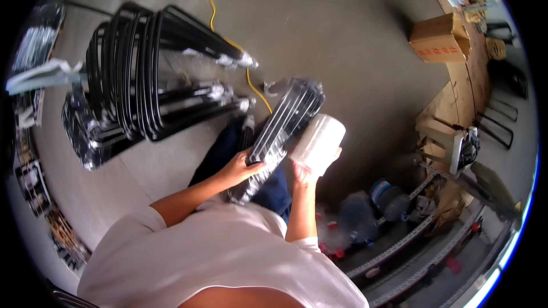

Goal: The person wraps stacks of black metal frames with clear plastic film. They hold a roll of film in one hand and rotate the stack of frames with the other to apply the wrapping. The wrapped stacks are placed on the floor next to other completed stacks.

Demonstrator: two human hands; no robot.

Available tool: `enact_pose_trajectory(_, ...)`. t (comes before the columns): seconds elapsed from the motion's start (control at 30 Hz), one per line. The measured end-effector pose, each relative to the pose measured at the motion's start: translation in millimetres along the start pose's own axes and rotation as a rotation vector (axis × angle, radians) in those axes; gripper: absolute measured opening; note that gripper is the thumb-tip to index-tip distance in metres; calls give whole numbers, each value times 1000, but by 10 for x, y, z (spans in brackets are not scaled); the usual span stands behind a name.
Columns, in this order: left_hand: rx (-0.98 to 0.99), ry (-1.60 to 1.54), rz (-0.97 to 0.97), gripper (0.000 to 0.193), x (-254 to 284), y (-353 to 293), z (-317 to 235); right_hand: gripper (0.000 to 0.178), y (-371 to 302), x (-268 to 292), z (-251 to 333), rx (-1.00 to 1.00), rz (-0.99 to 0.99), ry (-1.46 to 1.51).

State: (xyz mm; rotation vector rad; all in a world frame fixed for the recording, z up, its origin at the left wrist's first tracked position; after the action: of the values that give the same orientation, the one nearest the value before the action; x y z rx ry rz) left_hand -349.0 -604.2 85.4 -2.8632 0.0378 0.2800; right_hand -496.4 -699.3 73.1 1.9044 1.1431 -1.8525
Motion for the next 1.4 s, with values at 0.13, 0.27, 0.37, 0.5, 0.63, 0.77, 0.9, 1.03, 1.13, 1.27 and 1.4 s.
enact_pose_trajectory(0.13,281,-533,160,43,-129,-417,-207,77,-148,133,226,30,-86,-41)
enact_pose_trajectory(0.27,212,-375,104,38,-133,-626,124,75,-93,-195,134,-66,41,-104)
enact_pose_trajectory(0.37,189,-276,-17,30,-12,-742,-23,69,-107,-384,166,-25,-67,-547)
enact_pose_trajectory(0.5,110,30,-112,32,332,-1411,-317,69,-385,-668,-437,-217,48,-593)
enact_pose_trajectory(0.63,225,297,-254,43,483,-2461,-553,76,-908,-935,-1164,-409,175,-686)
enact_pose_trajectory(0.77,118,269,-417,55,280,-3554,-846,83,-1582,-1204,-1869,-544,271,-724)
enact_pose_trajectory(0.9,21,168,-670,53,73,-4502,-1017,79,-1877,-1277,-2447,-571,327,-791)
enact_pose_trajectory(1.03,7,14,-946,55,-95,-5380,-1145,63,-2073,-1373,-3372,-750,311,-739)
enact_pose_trajectory(1.13,-57,85,-1168,59,-198,-5945,-1114,62,-2152,-1269,-3983,-985,347,-734)
enact_pose_trajectory(1.27,57,214,-1447,61,-233,-6496,-1007,64,-1996,-934,-4756,-1156,339,-862)
enact_pose_trajectory(1.4,60,175,-1702,62,-21,-6769,-992,65,-1669,-477,-5602,-1270,355,-950)
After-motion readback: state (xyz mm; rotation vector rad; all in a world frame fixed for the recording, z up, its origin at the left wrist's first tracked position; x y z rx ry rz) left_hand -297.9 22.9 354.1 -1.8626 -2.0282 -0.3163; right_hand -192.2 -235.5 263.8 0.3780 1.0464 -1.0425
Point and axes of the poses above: each hand's wrist, its own y-axis towards the middle knuckle, its own x-axis out of the back of the hand, z = x × y, the point moved 4 cm from there along y, towards the middle knuckle, and after that the axes turned 14 degrees about -x, right-handed, at the moved point
